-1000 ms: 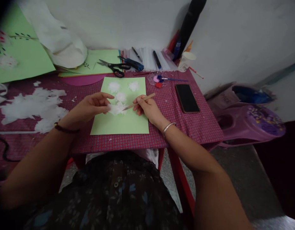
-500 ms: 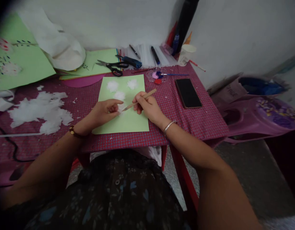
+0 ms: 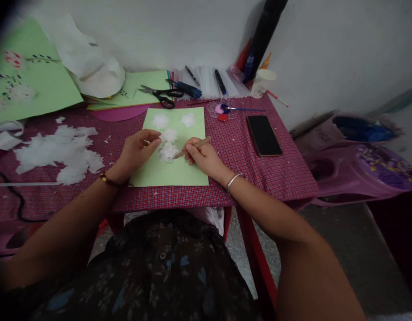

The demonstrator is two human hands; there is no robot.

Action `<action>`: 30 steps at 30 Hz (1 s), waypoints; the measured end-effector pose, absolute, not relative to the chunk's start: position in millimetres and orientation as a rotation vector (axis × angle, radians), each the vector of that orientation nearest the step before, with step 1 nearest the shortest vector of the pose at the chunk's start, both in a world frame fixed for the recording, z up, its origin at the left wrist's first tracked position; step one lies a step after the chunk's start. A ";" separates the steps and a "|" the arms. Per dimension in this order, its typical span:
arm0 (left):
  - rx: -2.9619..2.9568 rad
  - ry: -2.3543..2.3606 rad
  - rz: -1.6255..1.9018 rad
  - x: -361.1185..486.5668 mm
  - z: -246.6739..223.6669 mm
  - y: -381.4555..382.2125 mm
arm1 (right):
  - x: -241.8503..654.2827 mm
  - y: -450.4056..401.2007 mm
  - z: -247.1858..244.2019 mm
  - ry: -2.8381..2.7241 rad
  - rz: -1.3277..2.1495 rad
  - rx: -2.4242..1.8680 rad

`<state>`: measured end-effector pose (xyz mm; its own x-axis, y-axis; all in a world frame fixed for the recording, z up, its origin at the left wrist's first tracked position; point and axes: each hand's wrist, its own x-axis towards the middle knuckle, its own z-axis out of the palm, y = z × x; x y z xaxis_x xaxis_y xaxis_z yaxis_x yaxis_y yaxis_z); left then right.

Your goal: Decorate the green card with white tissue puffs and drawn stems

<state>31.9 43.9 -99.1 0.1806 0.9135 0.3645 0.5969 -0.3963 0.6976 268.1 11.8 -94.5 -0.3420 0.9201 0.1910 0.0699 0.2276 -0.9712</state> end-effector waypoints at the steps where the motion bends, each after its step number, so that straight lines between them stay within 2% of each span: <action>1: 2.048 1.420 1.052 29.2 -100.8 45.3 | 268.2 11.6 -95.4 -1.637 1.222 -0.944; 13: 2.040 1.407 0.982 23.1 -109.6 48.9 | 266.3 2.6 -91.8 -1.749 1.043 -0.968; 22: 1.808 1.395 1.076 26.0 -104.6 48.1 | 272.7 18.1 -97.9 -1.098 1.290 -1.021; 30: 1.737 1.359 1.186 37.5 -93.2 40.5 | 270.6 12.6 -96.5 -1.330 1.260 -1.000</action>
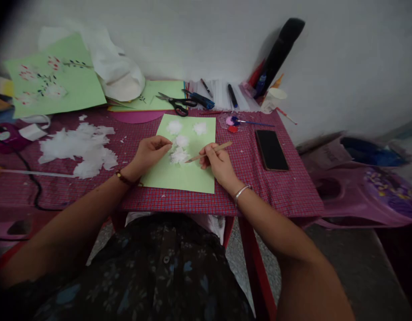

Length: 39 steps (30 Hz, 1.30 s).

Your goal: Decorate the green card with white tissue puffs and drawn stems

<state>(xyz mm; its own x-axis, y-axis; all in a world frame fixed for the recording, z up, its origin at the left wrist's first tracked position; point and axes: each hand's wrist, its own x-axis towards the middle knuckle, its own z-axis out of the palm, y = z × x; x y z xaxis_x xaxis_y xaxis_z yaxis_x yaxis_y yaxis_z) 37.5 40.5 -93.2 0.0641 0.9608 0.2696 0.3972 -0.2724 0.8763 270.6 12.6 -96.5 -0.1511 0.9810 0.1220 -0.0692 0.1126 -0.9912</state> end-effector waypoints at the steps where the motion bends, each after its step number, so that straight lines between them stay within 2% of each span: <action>1: 1.733 1.357 1.202 36.0 -87.8 37.2 | 271.0 11.5 -95.9 -1.343 1.242 -1.010; 5: 1.748 1.401 1.346 1.0 -55.3 17.0 | 273.4 9.4 -94.9 -1.312 1.187 -1.020; 10: 1.801 1.788 1.418 -87.4 -25.8 -26.7 | 272.7 10.5 -95.1 -1.333 1.265 -0.976; 15: 1.945 1.966 1.040 -129.5 -46.5 -65.0 | 270.5 9.0 -92.0 -1.360 1.251 -1.004; 22: 2.356 1.991 0.555 -104.9 -81.6 -60.1 | 273.1 8.8 -93.0 -1.353 1.238 -0.997; 24: 2.354 2.046 0.518 -102.7 -84.8 -53.3 | 273.8 8.6 -92.9 -1.351 1.239 -0.984; 26: 2.260 2.074 0.658 -104.3 -84.3 -48.9 | 273.9 8.2 -92.2 -1.343 1.251 -0.972; 30: 1.796 1.836 1.228 -106.6 -67.8 -51.4 | 272.6 8.1 -90.8 -1.334 1.264 -0.949; 32: 1.546 1.604 1.351 -100.4 -55.0 -55.5 | 271.6 8.6 -90.9 -1.349 1.267 -0.933; 35: 1.346 1.349 1.275 -80.3 -41.0 -56.9 | 269.9 9.3 -90.9 -1.369 1.265 -0.919; 39: 1.411 1.209 1.053 -43.8 -36.9 -44.7 | 269.0 9.2 -88.4 -1.397 1.252 -0.910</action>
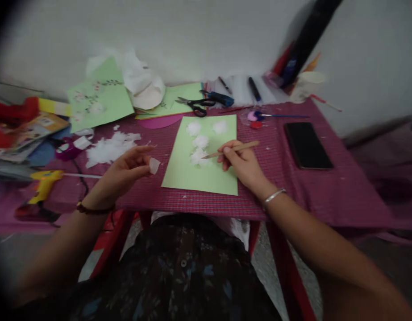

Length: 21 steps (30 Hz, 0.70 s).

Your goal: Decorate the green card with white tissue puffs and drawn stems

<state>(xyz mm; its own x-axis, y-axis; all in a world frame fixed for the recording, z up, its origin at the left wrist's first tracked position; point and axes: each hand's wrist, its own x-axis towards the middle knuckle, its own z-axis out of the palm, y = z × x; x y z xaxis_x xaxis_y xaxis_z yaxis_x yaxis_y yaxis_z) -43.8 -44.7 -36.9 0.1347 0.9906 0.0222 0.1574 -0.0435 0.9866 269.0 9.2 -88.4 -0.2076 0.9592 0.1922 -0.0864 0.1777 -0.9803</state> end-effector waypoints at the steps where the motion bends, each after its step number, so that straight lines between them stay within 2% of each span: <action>1: 1.460 1.182 0.993 -34.4 -37.1 -40.4 | 269.1 9.3 -87.6 -1.413 1.244 -0.925; 8: 1.751 0.992 0.601 14.9 -46.4 -13.0 | 270.2 8.6 -84.1 -1.491 1.240 -0.963; 21: 2.068 1.128 0.659 35.8 -80.4 33.9 | 268.3 -2.7 -78.0 -1.607 1.274 -0.858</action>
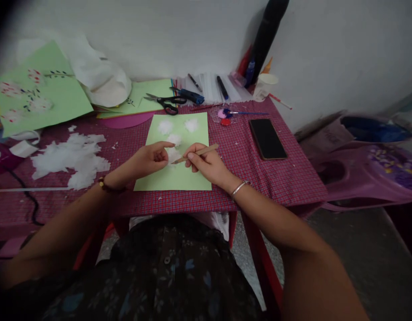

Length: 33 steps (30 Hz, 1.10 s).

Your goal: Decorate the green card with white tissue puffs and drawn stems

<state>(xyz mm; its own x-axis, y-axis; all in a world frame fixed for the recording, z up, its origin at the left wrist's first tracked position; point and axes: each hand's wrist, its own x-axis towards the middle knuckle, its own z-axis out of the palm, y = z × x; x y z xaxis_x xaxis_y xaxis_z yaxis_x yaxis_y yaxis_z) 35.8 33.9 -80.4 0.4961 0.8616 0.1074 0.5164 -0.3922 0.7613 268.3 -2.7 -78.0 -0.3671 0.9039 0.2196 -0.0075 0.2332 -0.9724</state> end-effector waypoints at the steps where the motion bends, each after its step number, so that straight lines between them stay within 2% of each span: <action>1: 2.069 1.123 0.662 36.1 -81.2 33.7 | 267.7 -3.3 -77.9 -1.620 1.277 -0.866; 10: 2.023 1.135 0.717 37.1 -87.4 35.8 | 266.9 -4.8 -83.2 -1.814 1.202 -0.872; 16: 2.010 1.148 0.763 38.5 -89.1 38.0 | 268.0 -4.0 -88.7 -1.993 0.963 -0.877; 26: 2.016 1.142 0.780 39.3 -94.5 39.7 | 268.5 -1.4 -94.4 -2.031 0.944 -0.900; 33: 1.987 1.323 0.903 32.9 -95.7 44.5 | 267.2 -8.7 -86.4 -2.319 0.611 -0.766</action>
